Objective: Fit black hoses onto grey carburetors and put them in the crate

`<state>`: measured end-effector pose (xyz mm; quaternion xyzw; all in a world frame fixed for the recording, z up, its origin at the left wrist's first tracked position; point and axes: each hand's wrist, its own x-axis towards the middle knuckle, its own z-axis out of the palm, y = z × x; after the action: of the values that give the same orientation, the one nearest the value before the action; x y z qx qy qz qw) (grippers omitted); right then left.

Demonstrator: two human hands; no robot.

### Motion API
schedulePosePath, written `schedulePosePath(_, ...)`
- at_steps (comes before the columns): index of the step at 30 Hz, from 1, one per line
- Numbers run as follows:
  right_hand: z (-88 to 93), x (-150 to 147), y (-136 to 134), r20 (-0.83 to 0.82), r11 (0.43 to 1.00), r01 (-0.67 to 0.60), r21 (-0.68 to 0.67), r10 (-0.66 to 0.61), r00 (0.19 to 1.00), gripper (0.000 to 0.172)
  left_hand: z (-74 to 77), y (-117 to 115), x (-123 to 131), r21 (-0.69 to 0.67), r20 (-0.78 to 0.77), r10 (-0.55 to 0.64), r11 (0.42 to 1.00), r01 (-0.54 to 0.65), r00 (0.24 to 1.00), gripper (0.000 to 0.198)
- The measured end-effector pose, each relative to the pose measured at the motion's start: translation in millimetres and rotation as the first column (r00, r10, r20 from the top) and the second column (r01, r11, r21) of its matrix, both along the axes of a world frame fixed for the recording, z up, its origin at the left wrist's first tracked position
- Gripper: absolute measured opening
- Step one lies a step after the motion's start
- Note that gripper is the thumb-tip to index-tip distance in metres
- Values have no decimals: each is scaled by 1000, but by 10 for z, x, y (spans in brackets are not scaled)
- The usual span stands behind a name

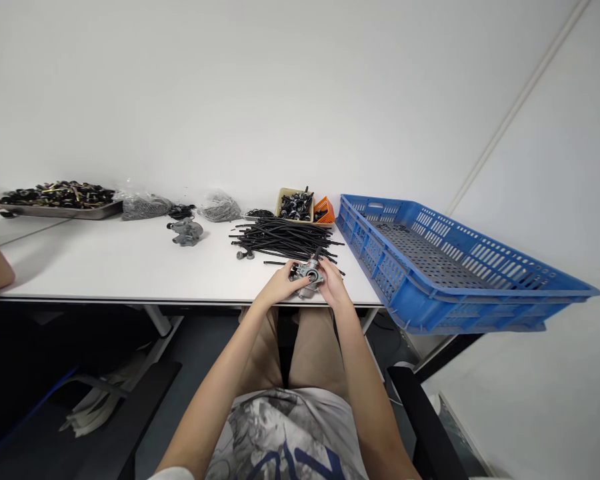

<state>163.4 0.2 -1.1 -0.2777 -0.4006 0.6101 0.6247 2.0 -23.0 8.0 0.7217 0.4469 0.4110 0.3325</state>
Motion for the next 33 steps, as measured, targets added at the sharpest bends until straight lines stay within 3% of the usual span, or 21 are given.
schedulePosePath(33, -12, -4, 9, -66, 1000, 4, -13, -5, 998, 22, -47, 28, -12, 20, 8, -11, 1000, 11, 1000, 57)
